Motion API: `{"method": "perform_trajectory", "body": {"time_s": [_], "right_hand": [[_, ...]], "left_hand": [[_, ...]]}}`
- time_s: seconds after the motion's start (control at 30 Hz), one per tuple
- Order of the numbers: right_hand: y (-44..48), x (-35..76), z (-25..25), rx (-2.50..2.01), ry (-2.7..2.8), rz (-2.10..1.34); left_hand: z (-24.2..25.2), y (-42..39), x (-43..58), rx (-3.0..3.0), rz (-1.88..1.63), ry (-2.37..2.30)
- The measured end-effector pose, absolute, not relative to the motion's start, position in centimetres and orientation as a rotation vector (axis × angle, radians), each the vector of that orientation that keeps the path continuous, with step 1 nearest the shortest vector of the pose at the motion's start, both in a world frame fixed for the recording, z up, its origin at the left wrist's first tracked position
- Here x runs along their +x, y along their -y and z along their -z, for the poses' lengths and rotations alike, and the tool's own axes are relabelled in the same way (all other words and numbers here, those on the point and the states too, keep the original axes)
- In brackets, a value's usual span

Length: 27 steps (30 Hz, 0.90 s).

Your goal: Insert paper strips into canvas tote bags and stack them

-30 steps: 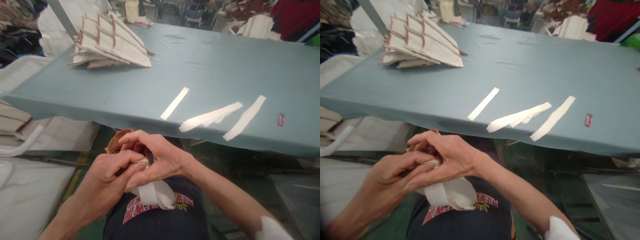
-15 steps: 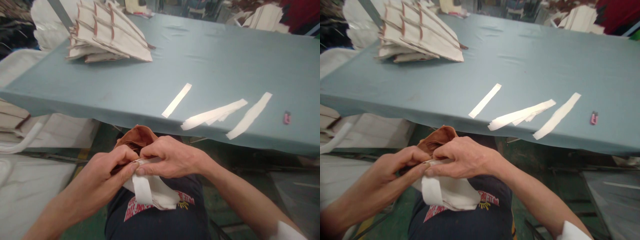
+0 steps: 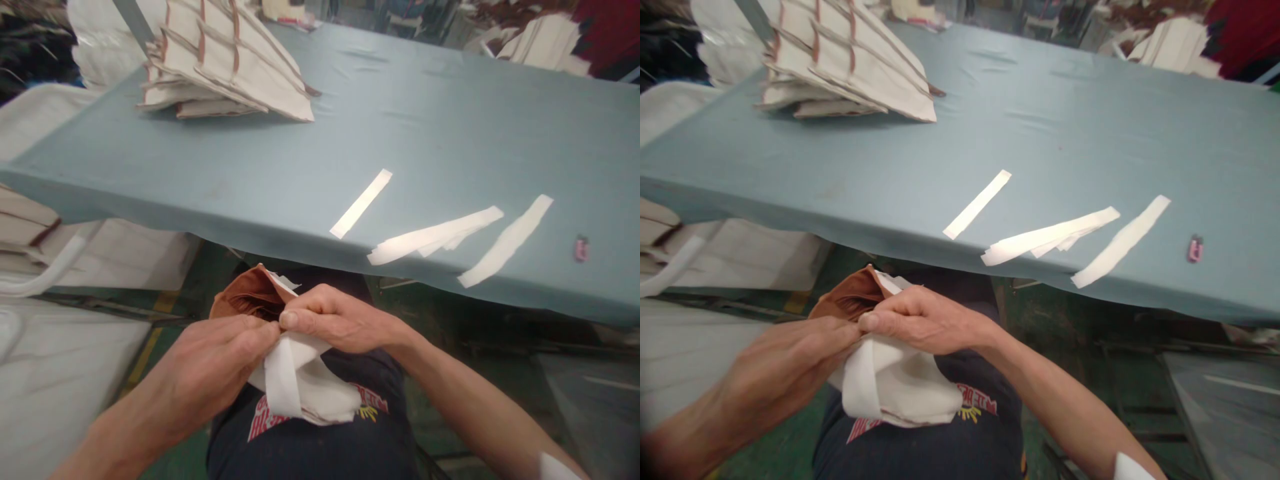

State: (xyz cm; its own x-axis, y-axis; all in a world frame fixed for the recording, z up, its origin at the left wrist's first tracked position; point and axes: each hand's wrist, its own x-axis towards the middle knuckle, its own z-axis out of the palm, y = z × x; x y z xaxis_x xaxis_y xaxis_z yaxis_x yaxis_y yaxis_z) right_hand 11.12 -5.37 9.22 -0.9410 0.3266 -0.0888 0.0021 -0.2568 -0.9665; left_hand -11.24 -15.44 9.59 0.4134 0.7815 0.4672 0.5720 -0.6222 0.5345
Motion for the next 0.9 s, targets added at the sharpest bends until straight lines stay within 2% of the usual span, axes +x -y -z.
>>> {"method": "perform_trajectory", "body": {"time_s": [0.1,0.27,0.37,0.47,0.73,0.9], "right_hand": [[5.7,11.2,-9.0,-0.454,1.956,-2.121],[5.8,12.0,-10.6,-0.43,2.491,-1.358],[5.9,12.1,-11.3,-0.423,2.517,-1.251],[6.2,12.0,-11.5,-0.437,2.419,-1.382],[8.5,12.0,-10.6,-0.653,1.688,-2.138],[9.5,11.0,-9.3,-0.724,1.318,-2.352]], "left_hand": [[-9.8,15.3,-10.9,2.419,-0.918,-1.181],[-10.2,15.7,-10.4,2.446,-0.891,-1.263],[-10.4,15.8,-10.5,2.457,-0.875,-1.244],[-10.8,15.6,-10.6,2.485,-0.924,-1.169],[-11.0,15.4,-9.9,2.661,-1.09,-1.077],[-9.7,14.9,-9.8,2.618,-1.228,-1.001]]}}
